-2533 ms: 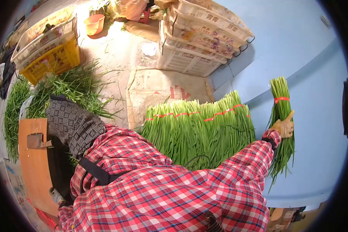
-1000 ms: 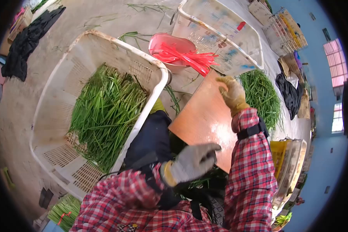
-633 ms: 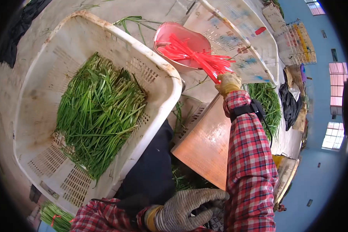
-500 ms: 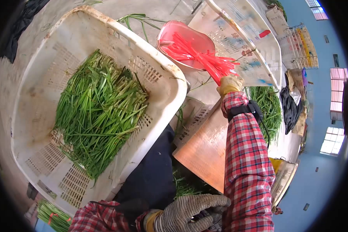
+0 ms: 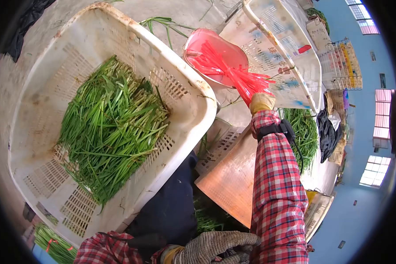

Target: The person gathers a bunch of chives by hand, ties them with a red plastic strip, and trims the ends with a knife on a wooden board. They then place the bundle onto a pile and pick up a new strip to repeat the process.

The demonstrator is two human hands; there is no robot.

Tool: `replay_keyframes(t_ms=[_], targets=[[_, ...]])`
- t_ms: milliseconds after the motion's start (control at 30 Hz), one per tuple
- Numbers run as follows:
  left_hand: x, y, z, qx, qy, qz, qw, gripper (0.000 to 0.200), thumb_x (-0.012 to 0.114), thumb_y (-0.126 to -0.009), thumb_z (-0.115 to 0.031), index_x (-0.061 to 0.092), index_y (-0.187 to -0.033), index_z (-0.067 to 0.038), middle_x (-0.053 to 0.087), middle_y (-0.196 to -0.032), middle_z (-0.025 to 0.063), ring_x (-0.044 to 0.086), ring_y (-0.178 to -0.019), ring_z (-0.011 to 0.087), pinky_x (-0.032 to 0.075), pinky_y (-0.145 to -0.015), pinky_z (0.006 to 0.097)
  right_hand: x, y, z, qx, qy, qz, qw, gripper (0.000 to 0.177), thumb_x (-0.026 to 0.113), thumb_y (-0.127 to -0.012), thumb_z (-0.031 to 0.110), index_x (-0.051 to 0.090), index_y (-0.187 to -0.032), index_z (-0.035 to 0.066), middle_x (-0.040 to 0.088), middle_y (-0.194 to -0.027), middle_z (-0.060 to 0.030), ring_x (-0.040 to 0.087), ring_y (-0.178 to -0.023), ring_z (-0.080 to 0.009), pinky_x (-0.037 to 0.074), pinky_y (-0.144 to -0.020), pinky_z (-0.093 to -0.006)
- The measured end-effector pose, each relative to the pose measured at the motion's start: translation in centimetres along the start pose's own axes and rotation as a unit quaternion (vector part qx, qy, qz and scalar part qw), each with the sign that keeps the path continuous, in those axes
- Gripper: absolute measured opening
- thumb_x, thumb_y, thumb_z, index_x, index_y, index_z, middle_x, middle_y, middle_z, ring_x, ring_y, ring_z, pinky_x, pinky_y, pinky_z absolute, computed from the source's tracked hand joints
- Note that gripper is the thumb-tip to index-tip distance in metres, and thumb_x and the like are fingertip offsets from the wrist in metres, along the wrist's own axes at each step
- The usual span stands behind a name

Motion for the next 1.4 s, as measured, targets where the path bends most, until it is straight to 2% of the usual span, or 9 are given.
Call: replay_keyframes(t_ms=[233,500,633,767,900,967,1167,1300,1400], targets=[[-0.4,0.1,-0.9,0.085,-0.056,-0.023,0.995,0.031,0.055,-0.083,-0.008,0.057,-0.112,0.002,0.063,-0.092,0.0150,0.066,-0.079,0.0208,0.053,-0.069,0.0320,-2.1,0.6,-3.2,-0.019,-0.446,-0.090,0.890,0.026,0.060,-0.080,0.027,0.070,-0.101,0.014,0.069,-0.085,-0.0125,0.067,-0.085,-0.0268,0.051,-0.076,-0.0376],[0.1,0.4,0.0,0.008,0.006,-0.003,1.000,0.029,0.054,-0.083,-0.005,0.057,-0.111,0.002,0.063,-0.091,0.0140,0.065,-0.077,0.0203,0.053,-0.069,0.0309,-5.6,3.3,-7.3,-0.010,-0.382,-0.243,0.891,0.020,0.062,-0.079,0.030,0.070,-0.085,0.012,0.066,-0.083,-0.0149,0.064,-0.084,-0.0312,0.049,-0.073,-0.0423],[0.2,0.6,0.6,0.003,0.018,0.004,1.000,0.029,0.057,-0.086,-0.012,0.057,-0.113,0.000,0.064,-0.094,0.0126,0.065,-0.081,0.0208,0.052,-0.070,0.0292,-5.9,10.2,-11.4,-0.020,-0.471,-0.218,0.854,0.024,0.058,-0.083,0.028,0.066,-0.080,0.006,0.063,-0.070,-0.0120,0.060,-0.062,-0.0240,0.046,-0.060,-0.0348],[0.8,1.0,2.2,-0.034,-0.027,0.012,0.999,0.033,0.054,-0.086,-0.007,0.053,-0.118,-0.003,0.061,-0.084,0.0068,0.060,-0.074,0.0152,0.049,-0.070,0.0283,0.3,20.1,-14.1,-0.033,-0.770,-0.039,0.636,0.019,0.052,-0.092,0.020,0.060,-0.087,0.004,0.052,-0.059,-0.0003,0.044,-0.051,-0.0063,0.033,-0.047,-0.0212],[1.5,0.7,6.0,-0.100,-0.075,0.004,0.992,0.036,0.062,-0.087,-0.011,0.051,-0.120,0.000,0.061,-0.083,0.0017,0.055,-0.075,0.0064,0.047,-0.067,0.0229,10.8,28.8,-16.2,0.011,-0.955,0.033,0.294,0.020,0.057,-0.091,0.024,0.056,-0.087,0.004,0.045,-0.057,0.0016,0.038,-0.047,-0.0079,0.031,-0.045,-0.0222],[1.8,0.6,8.8,-0.131,-0.031,-0.026,0.991,0.044,0.063,-0.087,-0.013,0.045,-0.125,0.001,0.059,-0.080,0.0026,0.054,-0.069,0.0078,0.046,-0.063,0.0228,11.2,32.7,-16.2,-0.034,-0.963,0.052,0.263,0.021,0.058,-0.090,0.025,0.057,-0.087,0.004,0.045,-0.057,0.0014,0.037,-0.048,-0.0089,0.030,-0.046,-0.0236],[0.2,-2.3,13.7,-0.228,-0.104,-0.146,0.957,0.045,0.060,-0.089,-0.022,0.048,-0.127,-0.002,0.052,-0.064,0.0016,0.048,-0.052,0.0083,0.043,-0.048,0.0229,13.2,37.4,-16.7,-0.064,-0.946,0.079,0.309,0.023,0.059,-0.089,0.022,0.060,-0.085,0.000,0.050,-0.059,-0.0010,0.039,-0.050,-0.0088,0.031,-0.049,-0.0226],[-2.0,-2.9,15.3,-0.184,-0.073,-0.199,0.960,0.037,0.056,-0.091,-0.030,0.056,-0.118,-0.004,0.052,-0.065,-0.0001,0.048,-0.051,0.0065,0.043,-0.045,0.0204,17.4,37.2,-16.3,-0.009,-0.882,0.120,0.455,0.021,0.058,-0.087,0.020,0.063,-0.080,0.001,0.052,-0.058,-0.0007,0.041,-0.049,-0.0085,0.033,-0.047,-0.0219],[-3.5,-3.9,16.3,-0.154,-0.174,-0.239,0.943,0.029,0.050,-0.093,-0.030,0.064,-0.105,-0.008,0.050,-0.058,-0.0011,0.044,-0.045,0.0076,0.040,-0.043,0.0224,21.0,36.6,-16.8,0.100,-0.700,0.078,0.703,0.023,0.054,-0.080,0.020,0.065,-0.071,0.002,0.059,-0.058,-0.0052,0.055,-0.054,-0.0114,0.042,-0.051,-0.0257]])
Point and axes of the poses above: each hand's wrist, its own y-axis away from the middle knuckle, its own x-axis out of the palm, z = x × y, the point moved 9 cm from there along -y, towards the middle knuckle
